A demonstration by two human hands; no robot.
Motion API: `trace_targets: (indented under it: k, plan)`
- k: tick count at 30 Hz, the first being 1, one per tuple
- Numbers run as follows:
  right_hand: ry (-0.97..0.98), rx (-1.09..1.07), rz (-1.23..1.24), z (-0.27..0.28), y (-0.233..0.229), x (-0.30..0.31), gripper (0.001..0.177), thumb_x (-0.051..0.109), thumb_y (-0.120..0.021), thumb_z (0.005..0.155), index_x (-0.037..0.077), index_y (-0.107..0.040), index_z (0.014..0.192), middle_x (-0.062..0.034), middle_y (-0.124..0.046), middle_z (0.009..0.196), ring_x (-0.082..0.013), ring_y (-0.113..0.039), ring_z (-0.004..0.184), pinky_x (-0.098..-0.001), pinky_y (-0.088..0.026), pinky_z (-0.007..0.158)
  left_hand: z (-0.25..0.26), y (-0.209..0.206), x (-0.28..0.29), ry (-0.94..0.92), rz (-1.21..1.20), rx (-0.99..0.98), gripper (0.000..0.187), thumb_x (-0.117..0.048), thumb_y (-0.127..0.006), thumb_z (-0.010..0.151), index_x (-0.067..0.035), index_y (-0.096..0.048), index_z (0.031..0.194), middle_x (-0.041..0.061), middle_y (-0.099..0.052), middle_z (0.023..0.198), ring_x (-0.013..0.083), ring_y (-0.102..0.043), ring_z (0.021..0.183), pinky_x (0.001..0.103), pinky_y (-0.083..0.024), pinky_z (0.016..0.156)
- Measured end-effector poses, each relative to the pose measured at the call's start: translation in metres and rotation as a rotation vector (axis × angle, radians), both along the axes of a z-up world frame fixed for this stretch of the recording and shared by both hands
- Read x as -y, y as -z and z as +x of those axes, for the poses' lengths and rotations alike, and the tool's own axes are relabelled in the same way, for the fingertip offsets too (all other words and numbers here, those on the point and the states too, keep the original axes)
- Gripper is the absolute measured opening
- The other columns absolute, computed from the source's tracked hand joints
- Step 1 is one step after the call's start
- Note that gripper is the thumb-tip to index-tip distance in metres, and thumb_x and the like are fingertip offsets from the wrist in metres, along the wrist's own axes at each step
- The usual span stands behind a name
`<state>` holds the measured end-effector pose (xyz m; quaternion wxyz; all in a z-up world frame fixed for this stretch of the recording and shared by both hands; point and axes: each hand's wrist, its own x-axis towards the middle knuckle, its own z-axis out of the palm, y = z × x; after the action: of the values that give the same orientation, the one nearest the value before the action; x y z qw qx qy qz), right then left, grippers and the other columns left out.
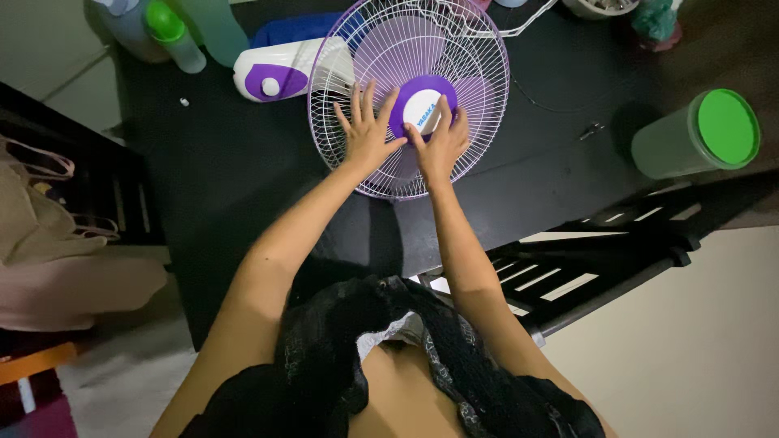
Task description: The person assembles a small electric fan by attaching the front wire guard and then securing the central hub cap. They align the guard over the fan blades and press it into place, then place the hub cap over the center and twist it to lock it.
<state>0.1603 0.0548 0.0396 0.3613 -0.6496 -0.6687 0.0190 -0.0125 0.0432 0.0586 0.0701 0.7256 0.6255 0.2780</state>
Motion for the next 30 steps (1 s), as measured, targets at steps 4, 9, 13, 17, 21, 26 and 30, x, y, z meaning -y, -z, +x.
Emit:
trace_targets:
  k: [4, 9, 13, 17, 21, 26, 30]
  plan:
    - [-0.008, 0.032, 0.012, 0.004, 0.007, 0.005, 0.098, 0.062, -0.082, 0.086, 0.012, -0.038, 0.157, -0.0295, -0.035, 0.152, -0.0443, -0.035, 0.141, -0.0607, -0.025, 0.113, 0.001, 0.004, 0.000, -0.018, 0.043, -0.002, 0.106, -0.050, -0.087, 0.079, -0.036, -0.024, 0.163, 0.019, -0.011, 0.169, 0.0448, -0.004, 0.157, 0.082, -0.001, 0.114]
    - [-0.005, 0.034, 0.013, 0.012, 0.006, 0.010, 0.092, 0.059, -0.081, 0.085, 0.010, -0.043, 0.153, -0.0243, -0.042, 0.145, -0.0406, -0.041, 0.135, -0.0576, -0.030, 0.108, 0.003, 0.013, -0.003, -0.029, 0.034, -0.003, 0.096, -0.046, -0.082, 0.084, -0.036, -0.027, 0.162, 0.019, -0.012, 0.167, 0.0448, -0.004, 0.155, 0.081, -0.001, 0.113]
    - [0.036, -0.026, -0.005, 0.009, 0.000, 0.009, 0.089, 0.060, -0.081, 0.083, 0.005, -0.046, 0.145, -0.0188, -0.048, 0.130, -0.0371, -0.048, 0.123, -0.0544, -0.036, 0.100, 0.004, 0.013, -0.004, -0.047, 0.131, -0.025, 0.087, -0.046, -0.077, 0.095, -0.034, -0.026, 0.165, 0.018, -0.012, 0.169, 0.0436, -0.004, 0.156, 0.081, -0.001, 0.113]
    - [-0.011, -0.047, -0.036, 0.006, -0.002, 0.004, 0.084, 0.056, -0.082, 0.087, 0.002, -0.047, 0.142, -0.0170, -0.048, 0.119, -0.0342, -0.050, 0.112, -0.0524, -0.038, 0.096, 0.005, -0.002, 0.000, -0.041, 0.024, 0.023, 0.087, -0.050, -0.075, 0.093, -0.034, -0.026, 0.162, 0.019, -0.011, 0.168, 0.0442, -0.001, 0.155, 0.081, 0.001, 0.113]
    - [-0.061, -0.044, -0.015, 0.015, -0.002, 0.009, 0.085, 0.050, -0.084, 0.086, 0.003, -0.047, 0.146, -0.0191, -0.048, 0.130, -0.0379, -0.049, 0.123, -0.0529, -0.037, 0.104, 0.003, -0.011, 0.004, -0.018, -0.145, 0.049, 0.089, -0.050, -0.074, 0.086, -0.034, -0.027, 0.160, 0.019, -0.010, 0.166, 0.0434, 0.001, 0.155, 0.079, 0.003, 0.114]
    - [-0.129, -0.029, 0.013, 0.022, -0.004, 0.010, 0.097, 0.055, -0.087, 0.083, 0.008, -0.038, 0.153, -0.0292, -0.025, 0.166, -0.0456, -0.032, 0.152, -0.0589, -0.027, 0.120, 0.002, 0.011, -0.005, -0.035, 0.032, 0.011, 0.071, -0.040, -0.067, 0.101, -0.032, -0.031, 0.162, 0.017, -0.014, 0.168, 0.0406, -0.004, 0.156, 0.080, 0.000, 0.114]
    - [-0.130, 0.044, -0.099, 0.012, -0.006, 0.008, 0.130, 0.068, -0.091, 0.068, 0.013, -0.020, 0.162, -0.0322, -0.012, 0.164, -0.0506, -0.016, 0.152, -0.0705, -0.015, 0.115, -0.012, 0.025, -0.023, -0.138, 0.009, 0.032, 0.063, -0.030, -0.059, 0.108, -0.030, -0.033, 0.166, 0.013, -0.020, 0.172, 0.0366, -0.011, 0.160, 0.076, -0.007, 0.120]
